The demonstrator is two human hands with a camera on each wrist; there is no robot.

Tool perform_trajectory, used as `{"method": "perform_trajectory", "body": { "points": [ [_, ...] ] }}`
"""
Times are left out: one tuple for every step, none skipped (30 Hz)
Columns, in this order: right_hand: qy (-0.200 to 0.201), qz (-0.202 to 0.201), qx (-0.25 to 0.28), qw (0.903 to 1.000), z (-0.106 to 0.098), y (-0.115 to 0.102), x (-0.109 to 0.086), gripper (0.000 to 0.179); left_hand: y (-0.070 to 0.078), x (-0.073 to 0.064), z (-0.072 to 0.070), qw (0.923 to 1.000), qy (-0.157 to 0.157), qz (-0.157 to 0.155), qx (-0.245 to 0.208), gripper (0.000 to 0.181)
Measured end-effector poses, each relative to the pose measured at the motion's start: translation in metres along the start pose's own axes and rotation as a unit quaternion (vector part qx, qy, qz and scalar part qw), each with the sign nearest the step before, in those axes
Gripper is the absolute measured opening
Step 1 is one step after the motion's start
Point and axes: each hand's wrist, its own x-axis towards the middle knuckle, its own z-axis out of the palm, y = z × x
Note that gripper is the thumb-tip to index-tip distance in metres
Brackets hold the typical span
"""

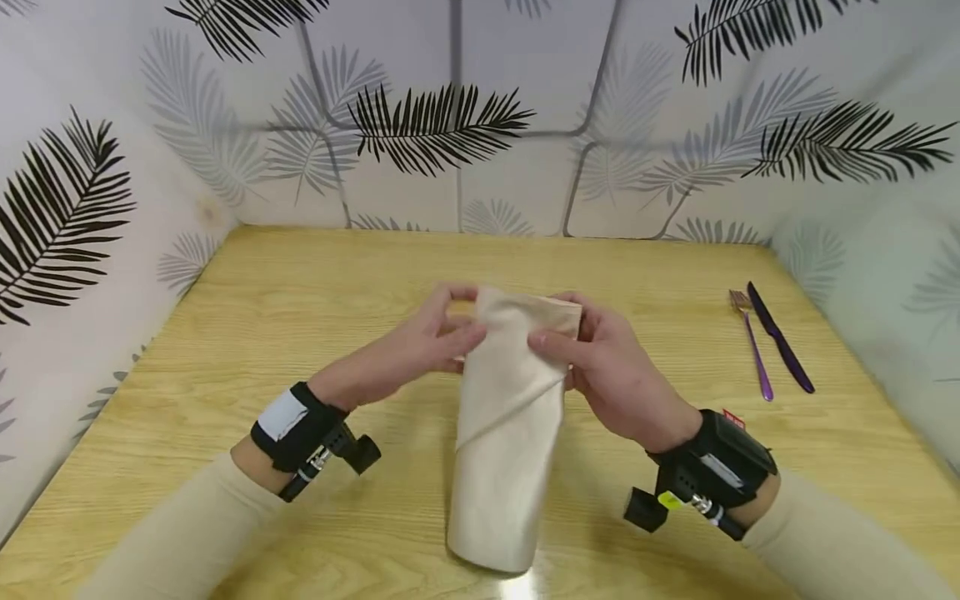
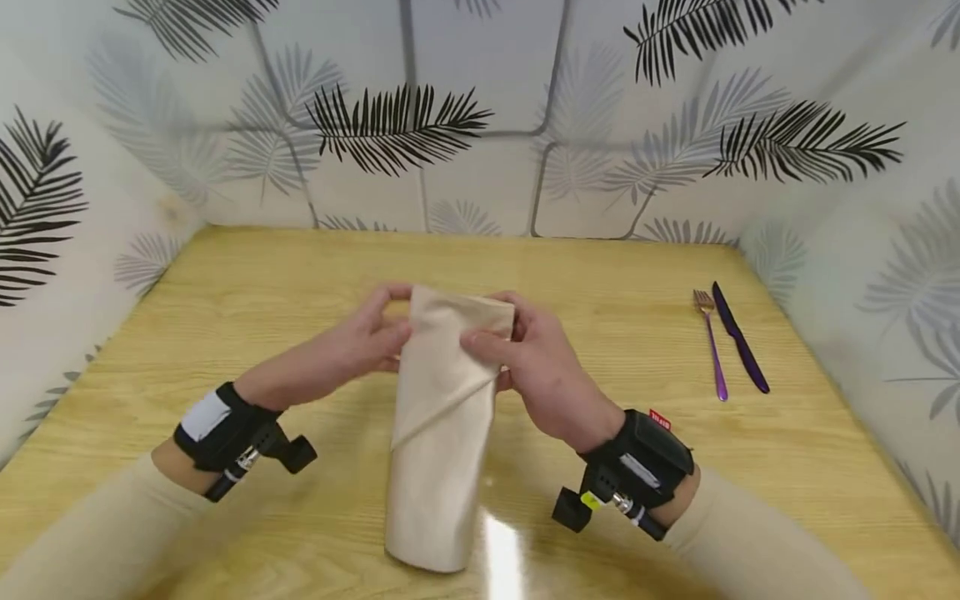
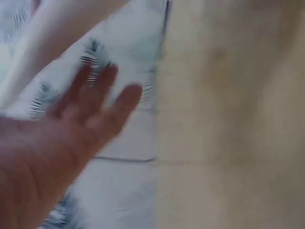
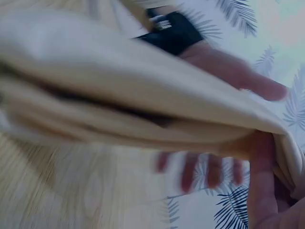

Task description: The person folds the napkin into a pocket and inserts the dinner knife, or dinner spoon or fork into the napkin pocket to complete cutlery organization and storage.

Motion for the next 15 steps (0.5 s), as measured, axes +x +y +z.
{"method": "perform_trajectory", "body": {
  "points": [
    [0.017, -0.011, 0.018, 0.9996, -0.001, -0.002, 0.0, 0.03, -0.01, -0.002, 0.001, 0.9984, -0.041, -0.004, -0.039, 0.096],
    [0.033, -0.02, 0.035, 0.9986, -0.003, -0.003, -0.001, 0.027, -0.018, -0.004, 0.004, 0.9942, -0.079, -0.008, -0.073, 0.096],
    [0.049, -0.025, 0.053, 0.9971, -0.004, -0.004, -0.002, 0.026, -0.026, -0.006, 0.007, 0.9892, -0.11, -0.011, -0.096, 0.094],
    [0.062, -0.029, 0.067, 0.9954, -0.006, -0.004, -0.003, 0.023, -0.031, -0.008, 0.01, 0.986, -0.128, -0.017, -0.105, 0.089],
    [0.074, -0.031, 0.077, 0.9938, -0.008, -0.004, -0.004, 0.022, -0.036, -0.009, 0.014, 0.9838, -0.136, -0.024, -0.114, 0.084],
    [0.088, -0.03, 0.086, 0.9919, -0.011, -0.003, -0.005, 0.02, -0.039, -0.01, 0.017, 0.9817, -0.137, -0.036, -0.128, 0.079],
    [0.099, -0.029, 0.094, 0.9902, -0.014, -0.001, -0.007, 0.02, -0.042, -0.012, 0.018, 0.9797, -0.134, -0.048, -0.142, 0.073],
    [0.11, -0.026, 0.1, 0.9885, -0.018, 0.001, -0.008, 0.02, -0.045, -0.015, 0.019, 0.9772, -0.128, -0.061, -0.158, 0.071],
    [0.121, -0.02, 0.101, 0.9873, -0.022, 0.003, -0.01, 0.022, -0.047, -0.018, 0.019, 0.9748, -0.123, -0.075, -0.17, 0.069],
    [0.128, -0.012, 0.098, 0.9868, -0.027, 0.007, -0.012, 0.024, -0.05, -0.02, 0.019, 0.9714, -0.119, -0.092, -0.184, 0.068],
    [0.134, -0.002, 0.092, 0.9867, -0.033, 0.01, -0.014, 0.027, -0.052, -0.024, 0.018, 0.9683, -0.114, -0.108, -0.194, 0.067],
    [0.136, 0.012, 0.079, 0.9875, -0.039, 0.014, -0.016, 0.033, -0.055, -0.027, 0.016, 0.9657, -0.107, -0.125, -0.201, 0.066],
    [0.131, 0.03, 0.062, 0.989, -0.045, 0.018, -0.017, 0.04, -0.057, -0.03, 0.013, 0.9649, -0.096, -0.141, -0.2, 0.067],
    [0.123, 0.051, 0.043, 0.9901, -0.052, 0.022, -0.019, 0.048, -0.06, -0.032, 0.01, 0.9647, -0.082, -0.155, -0.196, 0.068],
    [0.112, 0.076, 0.019, 0.9906, -0.058, 0.026, -0.02, 0.056, -0.062, -0.034, 0.006, 0.9661, -0.064, -0.169, -0.184, 0.067]
  ]
}}
